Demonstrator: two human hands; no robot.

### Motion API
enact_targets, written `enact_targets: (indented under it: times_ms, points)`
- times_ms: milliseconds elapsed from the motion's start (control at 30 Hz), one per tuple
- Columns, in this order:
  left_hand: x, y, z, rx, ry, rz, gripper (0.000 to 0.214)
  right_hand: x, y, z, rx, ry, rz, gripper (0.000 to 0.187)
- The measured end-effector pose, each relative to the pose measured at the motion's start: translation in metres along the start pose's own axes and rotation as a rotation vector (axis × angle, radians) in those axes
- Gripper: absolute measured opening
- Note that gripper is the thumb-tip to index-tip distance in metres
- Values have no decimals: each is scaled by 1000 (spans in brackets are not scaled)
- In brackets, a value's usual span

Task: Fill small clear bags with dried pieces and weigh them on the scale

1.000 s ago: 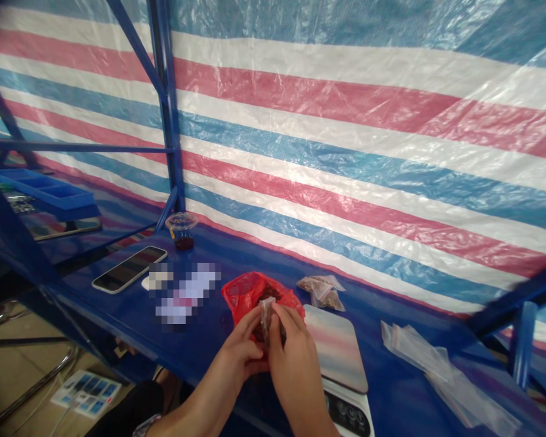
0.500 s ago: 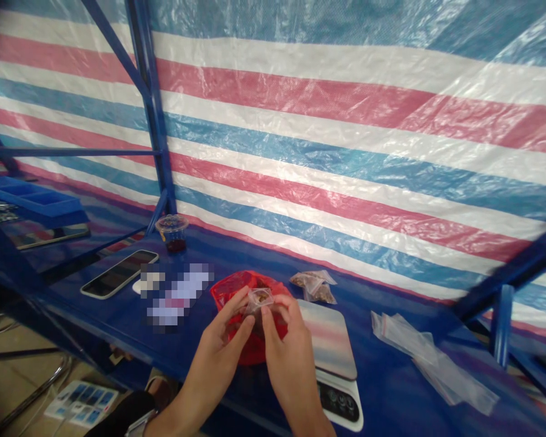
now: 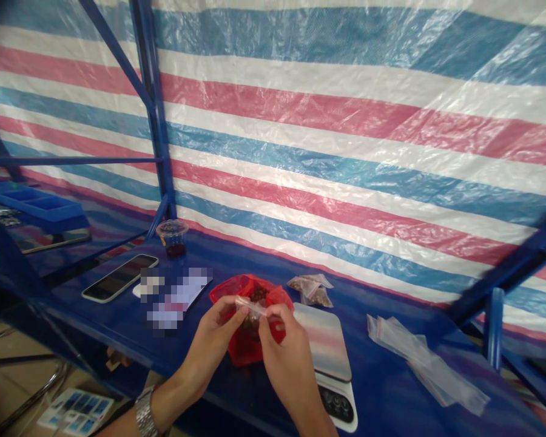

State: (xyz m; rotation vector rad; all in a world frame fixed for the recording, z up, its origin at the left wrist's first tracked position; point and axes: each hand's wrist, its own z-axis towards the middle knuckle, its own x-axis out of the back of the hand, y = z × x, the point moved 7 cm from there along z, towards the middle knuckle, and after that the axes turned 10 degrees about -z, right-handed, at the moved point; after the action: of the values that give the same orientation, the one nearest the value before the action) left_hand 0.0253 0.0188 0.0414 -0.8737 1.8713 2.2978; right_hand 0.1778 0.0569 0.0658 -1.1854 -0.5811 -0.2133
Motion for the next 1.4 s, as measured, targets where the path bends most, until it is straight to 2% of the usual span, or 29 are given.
enact_targets:
  times_ms: [167, 467, 700, 833, 1100, 1267, 1400]
  points:
    - [-4, 11, 1, -126, -69, 111, 23, 1, -12, -2, 49, -12, 19, 27]
    - [-14, 9, -6, -110, -132, 169, 27, 9, -7, -8, 37, 30, -33, 33]
    - [-12, 8, -6, -102, -65, 127, 34, 12, -5, -13, 18, 118, -13, 33]
    - [-13, 9, -7, -125, -68, 140, 33, 16, -11, -15, 27, 159, -9, 33]
    - [-14, 12, -9, -122, -77, 157, 33, 7, -15, -11, 11, 102, 66, 34]
    - [-18, 13, -10, -137, -114, 183, 28, 13, -15, -12, -2, 149, 25, 33]
    - [-20, 14, -11, -144, -119, 182, 26, 9, -14, -11, 6, 88, 59, 32]
